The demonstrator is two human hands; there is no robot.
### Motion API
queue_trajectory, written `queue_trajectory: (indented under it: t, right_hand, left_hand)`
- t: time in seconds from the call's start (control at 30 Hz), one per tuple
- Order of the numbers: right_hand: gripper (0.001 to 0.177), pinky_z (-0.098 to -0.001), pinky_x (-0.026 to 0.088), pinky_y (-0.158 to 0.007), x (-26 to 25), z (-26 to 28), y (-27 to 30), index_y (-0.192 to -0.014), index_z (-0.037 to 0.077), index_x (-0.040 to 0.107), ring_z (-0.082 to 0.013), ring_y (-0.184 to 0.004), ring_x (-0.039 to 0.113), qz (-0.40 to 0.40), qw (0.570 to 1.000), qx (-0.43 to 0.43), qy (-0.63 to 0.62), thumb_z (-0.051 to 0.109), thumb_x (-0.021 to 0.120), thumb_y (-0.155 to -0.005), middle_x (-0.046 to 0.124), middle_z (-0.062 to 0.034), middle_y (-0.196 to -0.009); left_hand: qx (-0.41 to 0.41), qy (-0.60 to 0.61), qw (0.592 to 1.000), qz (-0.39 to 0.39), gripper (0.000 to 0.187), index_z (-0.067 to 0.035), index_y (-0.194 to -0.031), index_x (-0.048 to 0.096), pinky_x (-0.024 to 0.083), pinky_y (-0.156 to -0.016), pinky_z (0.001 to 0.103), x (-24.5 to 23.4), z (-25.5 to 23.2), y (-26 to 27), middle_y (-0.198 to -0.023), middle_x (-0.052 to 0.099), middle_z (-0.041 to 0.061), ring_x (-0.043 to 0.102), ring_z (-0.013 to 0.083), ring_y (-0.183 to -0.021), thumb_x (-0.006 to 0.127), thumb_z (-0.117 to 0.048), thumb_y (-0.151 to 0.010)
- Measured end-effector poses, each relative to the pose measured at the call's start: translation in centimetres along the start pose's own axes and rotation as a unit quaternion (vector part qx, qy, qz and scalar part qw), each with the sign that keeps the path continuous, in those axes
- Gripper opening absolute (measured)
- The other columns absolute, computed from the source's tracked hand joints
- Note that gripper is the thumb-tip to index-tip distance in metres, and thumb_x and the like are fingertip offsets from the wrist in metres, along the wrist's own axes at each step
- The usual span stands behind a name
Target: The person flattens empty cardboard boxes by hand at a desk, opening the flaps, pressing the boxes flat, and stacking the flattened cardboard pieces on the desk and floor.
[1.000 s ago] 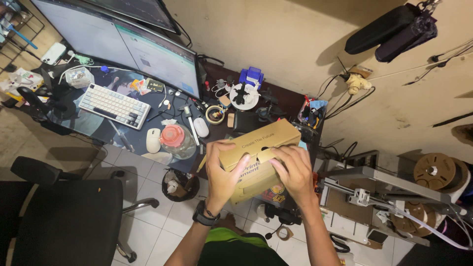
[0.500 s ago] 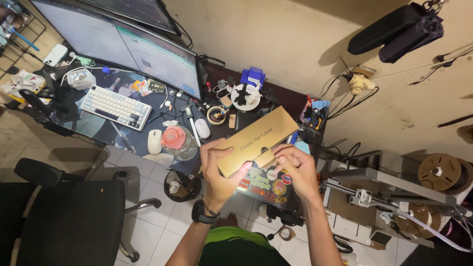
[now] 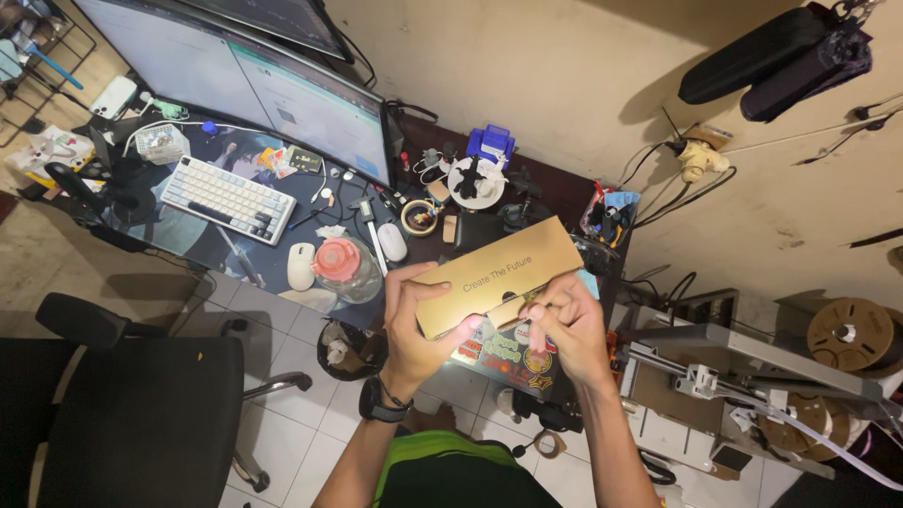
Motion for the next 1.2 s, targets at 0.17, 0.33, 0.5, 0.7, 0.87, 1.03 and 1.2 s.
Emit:
queue_trajectory:
  t: [0.17, 0.33, 0.5, 0.7, 0.87, 1.03, 1.2]
  right_hand:
    - [0.024, -0.0259, 0.052, -0.065, 0.8, 0.9, 0.0, -0.104, 0.006, 0.044, -0.0122, -0.069, 0.064, 0.010, 0.997, -0.060, -0.058, -0.006, 0.065, -0.099, 0.066, -0.0101, -0.085]
    - [0.019, -0.0269, 0.053, -0.059, 0.9, 1.2, 0.4, -0.106, 0.002, 0.049, -0.0151, -0.071, 0.069, -0.087, 0.994, -0.055, 0.025, -0.004, 0.064, -0.096, 0.072, -0.0130, -0.089]
    - [0.019, -0.0298, 0.061, -0.073, 3.3, 4.5, 2.0, -0.110, -0.001, 0.068, -0.0219, -0.088, 0.073, -0.162, 0.896, -0.254, 0.328, -0.003, 0.072, -0.092, 0.067, -0.0173, -0.119]
    - [0.054, -0.0359, 0.058, -0.084, 5.7, 7.2, 2.2, -0.118, -0.002, 0.067, -0.0307, -0.101, 0.067, -0.096, 0.781, -0.382, 0.485, 0.016, 0.090, -0.073, 0.063, -0.0183, -0.118]
    - [0.047, -0.0402, 0.055, -0.089, 6.1, 7.9, 1.7, -0.114, 0.001, 0.071, -0.0310, -0.101, 0.065, -0.067, 0.747, -0.382, 0.541, 0.007, 0.089, -0.072, 0.070, -0.0114, -0.117]
    - [0.052, -0.0421, 0.054, -0.088, 5.8, 7.8, 1.2, -0.120, -0.002, 0.071, -0.0333, -0.104, 0.063, -0.024, 0.781, -0.334, 0.527, 0.009, 0.087, -0.072, 0.065, -0.0114, -0.114]
    - [0.047, -0.0416, 0.053, -0.087, 5.4, 7.4, 0.9, -0.113, 0.003, 0.073, -0.0327, -0.103, 0.063, -0.008, 0.805, -0.281, 0.523, 0.013, 0.088, -0.070, 0.064, -0.0130, -0.112]
  left_hand:
    - [-0.009, 0.013, 1.000, -0.001, 0.055, -0.003, -0.111, 0.061, 0.057, -0.094, 0.041, 0.1, 0.0, 0.1, -0.125, 0.058, 0.022, 0.065, 0.0341, -0.113, 0.094, -0.011, -0.067]
    - [-0.048, 0.010, 0.999, -0.014, 0.050, -0.002, -0.109, 0.060, 0.055, -0.096, 0.041, 0.4, 0.2, 0.4, -0.126, 0.057, 0.022, 0.065, 0.0340, -0.113, 0.092, -0.012, -0.071]
    - [-0.105, 0.047, 0.993, -0.023, 0.041, -0.002, -0.108, 0.059, 0.050, -0.100, 0.040, 1.3, 0.8, 0.2, -0.121, 0.060, 0.018, 0.064, 0.0319, -0.115, 0.085, -0.009, -0.077]
    - [-0.115, 0.058, 0.992, -0.011, 0.039, -0.002, -0.107, 0.059, 0.051, -0.098, 0.039, 1.6, 0.3, -0.2, -0.116, 0.060, 0.016, 0.064, 0.0298, -0.111, 0.084, -0.009, -0.078]
    - [-0.119, 0.036, 0.992, -0.006, 0.040, -0.002, -0.107, 0.060, 0.050, -0.098, 0.039, 1.4, -0.3, -0.4, -0.115, 0.061, 0.016, 0.064, 0.0303, -0.112, 0.085, -0.010, -0.078]
    - [-0.131, 0.022, 0.991, -0.002, 0.042, -0.002, -0.106, 0.060, 0.051, -0.096, 0.040, 1.2, -0.5, -0.5, -0.117, 0.060, 0.016, 0.065, 0.0310, -0.110, 0.087, -0.012, -0.075]
    - [-0.136, 0.013, 0.991, -0.001, 0.042, -0.002, -0.106, 0.060, 0.052, -0.096, 0.040, 1.1, -0.4, -0.5, -0.117, 0.060, 0.016, 0.065, 0.0314, -0.110, 0.087, -0.013, -0.076]
Point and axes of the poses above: each hand's wrist, its own y-axis away from the middle knuckle, its own x-axis out of the palm, z = x × y, the point moved 6 cm from there along -y, towards the middle knuckle
